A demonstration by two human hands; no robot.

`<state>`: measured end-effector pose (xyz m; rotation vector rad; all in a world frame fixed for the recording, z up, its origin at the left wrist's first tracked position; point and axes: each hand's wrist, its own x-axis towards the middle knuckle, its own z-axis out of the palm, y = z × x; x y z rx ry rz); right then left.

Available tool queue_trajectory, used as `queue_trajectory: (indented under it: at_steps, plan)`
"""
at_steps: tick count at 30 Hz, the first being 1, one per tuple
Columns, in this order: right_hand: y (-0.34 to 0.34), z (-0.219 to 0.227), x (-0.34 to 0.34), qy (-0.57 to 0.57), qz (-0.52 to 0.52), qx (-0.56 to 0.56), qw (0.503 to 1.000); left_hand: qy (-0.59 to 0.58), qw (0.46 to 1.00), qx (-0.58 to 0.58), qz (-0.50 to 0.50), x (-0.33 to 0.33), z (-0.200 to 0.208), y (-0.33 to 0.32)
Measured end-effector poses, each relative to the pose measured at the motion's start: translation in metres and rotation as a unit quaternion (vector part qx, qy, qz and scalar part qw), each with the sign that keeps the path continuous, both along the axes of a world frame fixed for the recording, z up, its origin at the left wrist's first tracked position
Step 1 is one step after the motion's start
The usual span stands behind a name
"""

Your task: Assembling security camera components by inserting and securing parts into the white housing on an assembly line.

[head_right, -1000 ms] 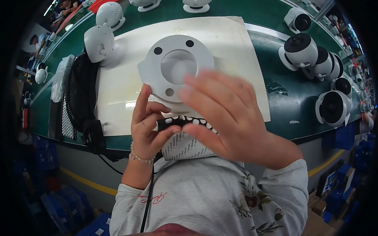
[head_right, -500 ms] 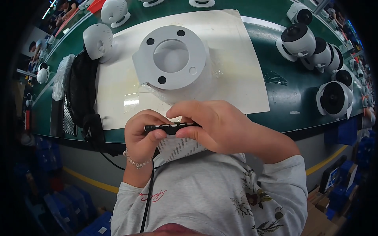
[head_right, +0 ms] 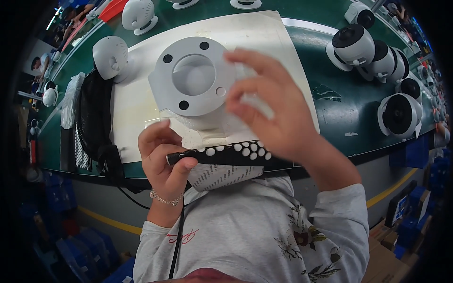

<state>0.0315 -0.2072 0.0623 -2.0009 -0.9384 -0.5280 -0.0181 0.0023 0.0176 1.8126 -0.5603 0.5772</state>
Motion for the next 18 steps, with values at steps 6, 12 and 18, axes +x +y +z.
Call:
queue_trajectory:
  at_steps: [6, 12, 18]
  plan:
    - [0.003, -0.001, 0.015, 0.138, -0.007, 0.019, 0.99, 0.012, 0.999, 0.033, 0.017, 0.01, -0.003, -0.007]
    - [-0.004, 0.0, 0.011, -0.082, -0.064, -0.167, 0.98, 0.026, 0.997, 0.059, 0.03, 0.012, -0.008, -0.008]
    - [-0.015, -0.002, 0.007, -0.248, -0.12, -0.26, 0.926, 0.0, 0.999, 0.048, 0.014, 0.019, -0.01, -0.013]
